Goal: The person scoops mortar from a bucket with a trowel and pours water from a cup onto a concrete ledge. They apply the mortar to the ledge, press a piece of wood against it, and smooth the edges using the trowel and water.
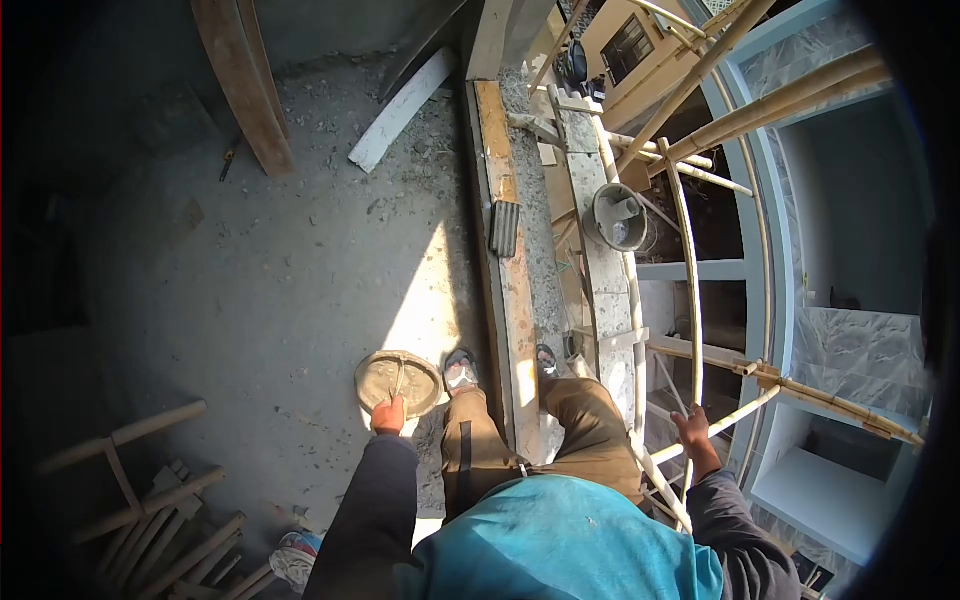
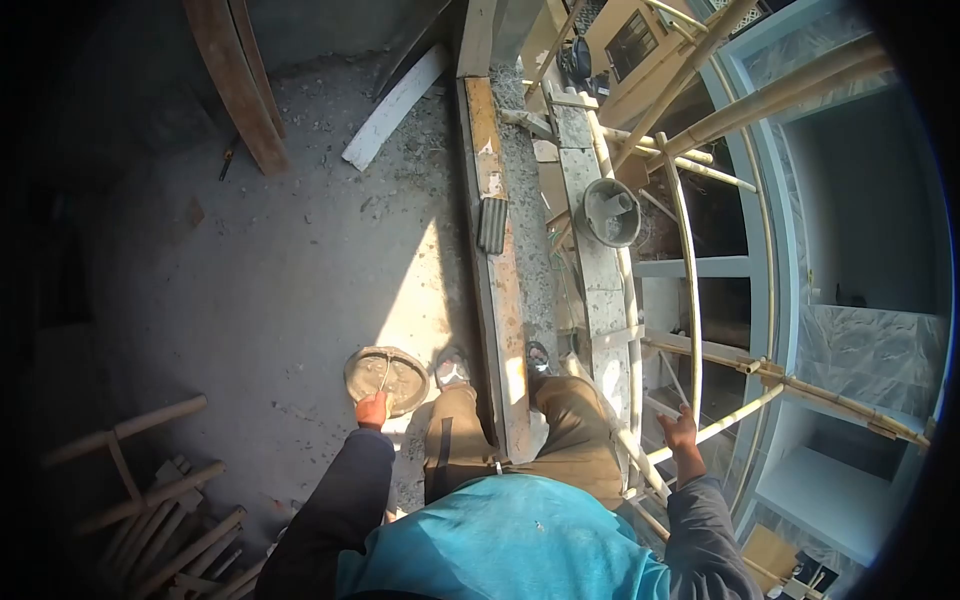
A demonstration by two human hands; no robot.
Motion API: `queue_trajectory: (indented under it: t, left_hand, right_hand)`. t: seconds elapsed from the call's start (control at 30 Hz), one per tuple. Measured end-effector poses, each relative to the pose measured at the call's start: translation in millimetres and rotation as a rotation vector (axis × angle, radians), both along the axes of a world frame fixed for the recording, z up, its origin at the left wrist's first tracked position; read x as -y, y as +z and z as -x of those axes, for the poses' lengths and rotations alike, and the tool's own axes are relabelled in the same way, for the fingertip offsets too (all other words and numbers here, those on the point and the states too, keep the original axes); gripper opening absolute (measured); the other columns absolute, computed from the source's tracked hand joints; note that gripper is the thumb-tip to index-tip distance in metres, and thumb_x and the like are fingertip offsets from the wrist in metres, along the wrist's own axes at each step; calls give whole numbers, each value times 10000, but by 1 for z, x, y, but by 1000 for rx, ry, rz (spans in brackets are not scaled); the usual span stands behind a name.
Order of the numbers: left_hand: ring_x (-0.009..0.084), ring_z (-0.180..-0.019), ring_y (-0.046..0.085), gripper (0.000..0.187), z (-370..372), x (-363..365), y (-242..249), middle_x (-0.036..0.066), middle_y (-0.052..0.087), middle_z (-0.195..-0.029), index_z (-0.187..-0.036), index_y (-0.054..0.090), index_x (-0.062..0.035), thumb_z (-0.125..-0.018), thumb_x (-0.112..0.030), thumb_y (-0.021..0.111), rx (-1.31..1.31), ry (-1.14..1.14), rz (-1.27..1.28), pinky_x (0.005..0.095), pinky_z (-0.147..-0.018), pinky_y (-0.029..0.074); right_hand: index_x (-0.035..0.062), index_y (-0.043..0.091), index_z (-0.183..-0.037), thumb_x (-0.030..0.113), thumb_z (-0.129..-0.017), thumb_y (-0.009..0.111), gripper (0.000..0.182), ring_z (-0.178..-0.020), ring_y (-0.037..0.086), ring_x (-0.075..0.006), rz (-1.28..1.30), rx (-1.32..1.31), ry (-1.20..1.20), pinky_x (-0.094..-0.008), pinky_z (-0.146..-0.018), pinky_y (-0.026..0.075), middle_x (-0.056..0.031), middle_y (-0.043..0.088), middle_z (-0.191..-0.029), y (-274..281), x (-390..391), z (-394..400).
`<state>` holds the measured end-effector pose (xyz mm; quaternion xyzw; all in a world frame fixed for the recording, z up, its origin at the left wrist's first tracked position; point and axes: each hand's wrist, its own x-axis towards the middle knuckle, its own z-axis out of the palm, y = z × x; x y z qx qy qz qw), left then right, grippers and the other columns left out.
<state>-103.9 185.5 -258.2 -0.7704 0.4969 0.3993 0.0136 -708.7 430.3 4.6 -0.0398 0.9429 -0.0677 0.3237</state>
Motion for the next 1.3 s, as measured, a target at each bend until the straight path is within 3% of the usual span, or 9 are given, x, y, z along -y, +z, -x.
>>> queue_trajectory:
  t: [0.3,0.37,0.5,0.53,0.67,0.97,1.23,1.27,1.3]
  left_hand:
    - [410,-930,671,567,-22,5,28,265,704,-910,-870,726,42,-888,-462,468,-49,426,93,456,-840,499]
    - [409,-940,680,596,-10,8,55,284,702,-974,-962,702,91,-916,-461,484,-104,797,163,440,-848,515]
    - [376,-966,687,671,8,1,113,264,685,-1108,-1182,598,135,-943,-484,506,-350,1178,202,439,-867,533]
    - [368,-974,683,729,-28,-18,71,227,682,-1129,-1248,549,135,-950,-527,484,-98,687,239,434,-849,545]
    - [368,-985,679,726,3,2,155,226,676,-1143,-1257,544,129,-956,-528,477,-187,1248,366,434,-858,542]
    - [365,-1010,670,720,56,59,253,222,663,-1177,-1278,532,116,-969,-530,462,-10,1519,542,436,-876,537]
    - [364,-1033,662,715,93,182,194,219,651,-1206,-1297,522,105,-980,-532,448,-1,1642,342,437,-893,532]
    - [352,-1104,630,714,89,201,171,223,608,-1281,-1303,525,89,-992,-545,416,-146,1668,224,438,-960,496]
    - [348,-1144,604,703,83,194,119,223,587,-1312,-1294,538,88,-982,-531,422,-617,1592,336,433,-1001,460]
  right_hand:
    - [-5,302,-1494,302,-832,754,859,-1192,563,-392,110,84,-32,-464,-703,615,-266,449,-1410,7,2,5]
    - [-22,409,-1419,286,-796,791,794,-960,682,-322,103,9,-12,-418,-569,607,-243,596,-1246,15,15,4]
    - [-23,459,-1382,297,-786,790,752,-923,685,-318,76,1,67,-402,-561,603,-227,627,-1198,-13,22,47]
    - [-14,462,-1386,291,-787,789,748,-904,689,-313,72,34,72,-394,-554,601,-233,627,-1196,-12,31,58]
    - [-4,443,-1408,290,-791,784,764,-908,690,-318,60,61,37,-398,-566,605,-237,614,-1228,-33,66,126]
    - [35,417,-1443,332,-882,702,696,-969,654,-327,-19,158,175,-408,-604,576,-214,566,-1318,-66,167,263]
    - [-5,478,-1399,305,-861,733,671,-1223,570,-373,112,84,298,-438,-923,524,-279,537,-1358,-58,249,227]
    - [0,472,-1405,298,-863,731,671,-1231,562,-377,99,98,288,-428,-917,527,-276,523,-1374,-61,252,218]
    - [11,461,-1416,287,-869,727,667,-1240,555,-375,64,117,245,-421,-920,525,-269,506,-1396,-54,256,198]
